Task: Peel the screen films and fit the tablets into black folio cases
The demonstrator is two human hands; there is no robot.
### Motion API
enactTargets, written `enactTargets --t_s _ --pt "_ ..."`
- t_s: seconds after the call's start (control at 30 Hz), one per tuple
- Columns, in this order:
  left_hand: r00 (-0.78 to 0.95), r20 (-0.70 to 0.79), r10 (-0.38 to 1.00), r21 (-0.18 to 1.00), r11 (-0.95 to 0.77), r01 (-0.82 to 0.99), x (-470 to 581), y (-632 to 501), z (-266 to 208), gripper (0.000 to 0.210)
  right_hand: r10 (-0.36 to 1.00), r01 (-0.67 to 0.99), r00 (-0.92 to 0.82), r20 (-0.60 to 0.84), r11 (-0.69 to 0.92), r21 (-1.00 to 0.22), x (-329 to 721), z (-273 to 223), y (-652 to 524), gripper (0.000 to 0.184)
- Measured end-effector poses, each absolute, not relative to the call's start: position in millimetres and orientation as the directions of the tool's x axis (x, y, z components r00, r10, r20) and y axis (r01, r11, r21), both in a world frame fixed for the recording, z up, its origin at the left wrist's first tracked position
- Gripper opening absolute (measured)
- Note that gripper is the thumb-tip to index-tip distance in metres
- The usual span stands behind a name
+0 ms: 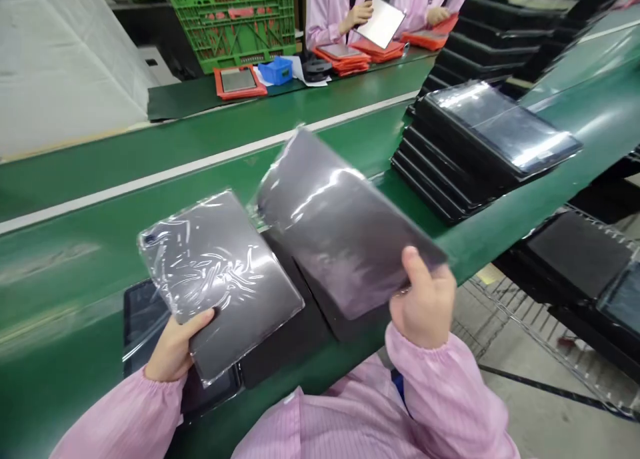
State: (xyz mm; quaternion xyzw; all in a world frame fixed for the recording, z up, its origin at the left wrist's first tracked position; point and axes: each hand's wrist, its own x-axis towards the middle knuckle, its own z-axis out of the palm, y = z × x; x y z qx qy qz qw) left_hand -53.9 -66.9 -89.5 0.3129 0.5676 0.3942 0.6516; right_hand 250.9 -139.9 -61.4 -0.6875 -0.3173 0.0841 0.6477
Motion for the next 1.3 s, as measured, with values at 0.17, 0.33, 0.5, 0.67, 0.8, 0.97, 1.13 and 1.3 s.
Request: enactTargets --t_s 0.17,0.33,0.5,0.67,0.8,0.97,1.13,1.3 --pt "-0.046 -0.506 0.861 0.847 0.487 -0.213 -65.3 -61.1 -90.2 0.079 0.302 0.677 0.712 0.633 -0.057 -0.734 273.3 -70.2 -182.0 0.027" --pt "-0.053 -0.521 0.852 0.83 0.49 -0.266 -70.5 -61.0 -90.0 0.077 0.788 0.905 0.048 0.613 0.226 -0.361 274.2 -108.7 -204.9 0.028" --pt "0.003 -0.532 0.847 0.813 0.512 -0.276 -67.6 -64.5 -87.2 0.085 0.844 0.855 -0.293 0.448 0.441 -0.272 260.9 -142.4 -197.6 0.044" --pt "0.035 -0.488 0.872 0.84 0.48 -0.252 -64.9 -66.7 -85.5 0.082 0.905 0.834 -0.344 0.249 0.417 -0.363 262.1 -130.2 -198.4 0.051" --pt "0.095 -0.375 0.922 0.899 0.387 -0.205 -67.1 -66.4 -94.6 0.07 0.958 0.84 -0.205 0.2 0.277 -0.467 262.5 -107.7 -184.1 0.037" --pt "0.255 -0.185 0.949 0.974 0.211 -0.079 -71.4 -64.3 -109.3 0.052 0.924 0.74 0.124 0.361 0.156 -0.654 228.2 -72.7 -124.1 0.017" --pt "0.324 -0.129 0.937 0.99 0.141 -0.015 -69.6 -63.8 -107.8 0.055 0.927 0.569 0.227 0.298 0.122 -0.813 184.4 -41.8 -74.8 0.019" --pt "0.506 -0.007 0.863 0.989 0.079 -0.121 -66.3 -62.5 -96.0 0.05 0.932 0.551 0.28 0.229 0.039 -0.834 172.9 -37.1 -60.8 0.025"
